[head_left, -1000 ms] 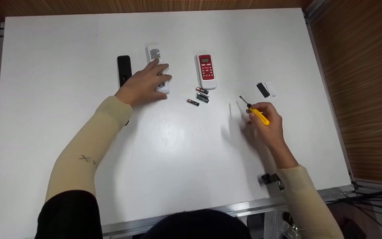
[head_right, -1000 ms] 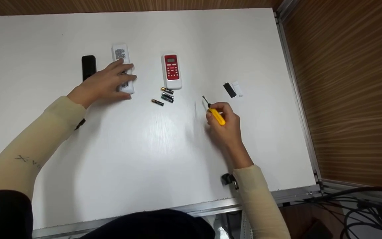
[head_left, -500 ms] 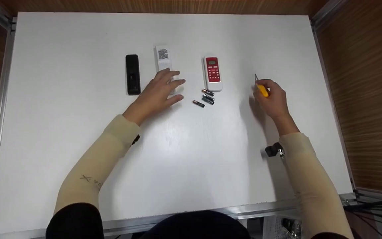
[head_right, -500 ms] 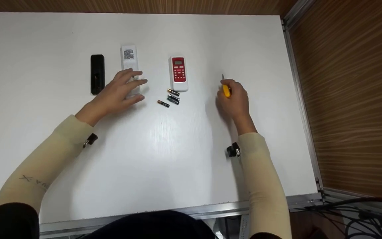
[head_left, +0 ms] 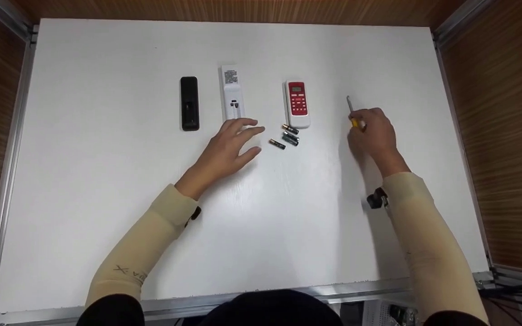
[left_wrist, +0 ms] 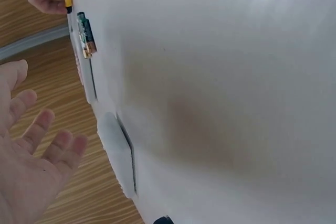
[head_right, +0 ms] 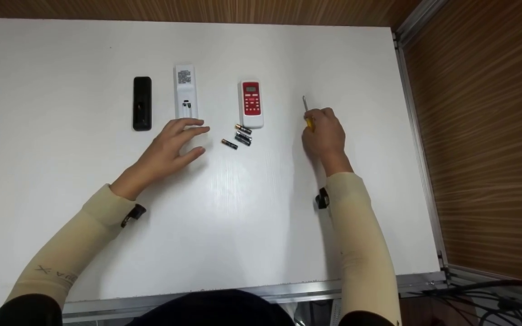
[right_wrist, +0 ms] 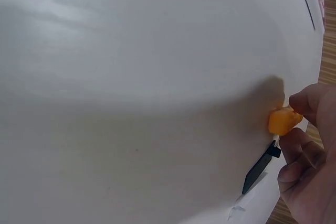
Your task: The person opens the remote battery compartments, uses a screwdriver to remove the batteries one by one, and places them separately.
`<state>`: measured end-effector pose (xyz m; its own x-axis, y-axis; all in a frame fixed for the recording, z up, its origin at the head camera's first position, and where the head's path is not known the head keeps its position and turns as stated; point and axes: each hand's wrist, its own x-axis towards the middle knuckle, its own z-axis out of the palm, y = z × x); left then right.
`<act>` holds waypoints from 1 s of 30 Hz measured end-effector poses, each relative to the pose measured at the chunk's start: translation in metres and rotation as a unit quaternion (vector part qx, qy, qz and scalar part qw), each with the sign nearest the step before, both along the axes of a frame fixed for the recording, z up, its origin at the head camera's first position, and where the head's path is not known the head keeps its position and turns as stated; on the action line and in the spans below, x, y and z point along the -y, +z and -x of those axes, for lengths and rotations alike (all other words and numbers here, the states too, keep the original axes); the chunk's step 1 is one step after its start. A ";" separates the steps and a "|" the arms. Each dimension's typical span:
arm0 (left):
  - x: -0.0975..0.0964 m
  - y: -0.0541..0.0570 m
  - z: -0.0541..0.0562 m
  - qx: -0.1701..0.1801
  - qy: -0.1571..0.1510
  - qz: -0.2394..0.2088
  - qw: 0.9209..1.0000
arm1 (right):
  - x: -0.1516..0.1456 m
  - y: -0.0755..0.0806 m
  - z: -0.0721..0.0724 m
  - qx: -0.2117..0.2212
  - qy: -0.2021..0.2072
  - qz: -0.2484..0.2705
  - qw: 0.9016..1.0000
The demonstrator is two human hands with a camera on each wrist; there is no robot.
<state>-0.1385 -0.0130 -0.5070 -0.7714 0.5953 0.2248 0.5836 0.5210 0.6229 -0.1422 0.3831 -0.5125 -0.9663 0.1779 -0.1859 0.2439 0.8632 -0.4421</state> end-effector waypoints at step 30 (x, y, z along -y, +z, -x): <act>-0.041 0.013 0.012 0.022 0.022 -0.030 0.999 | 0.033 0.000 0.008 -0.085 0.038 -0.023 0.995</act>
<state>-0.1505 0.0280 -0.4937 -0.8069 0.5466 0.2238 0.5319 0.5076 0.6778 -0.1504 0.3498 -0.5129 -0.9941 0.1073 -0.0128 0.1023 0.8966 -0.4309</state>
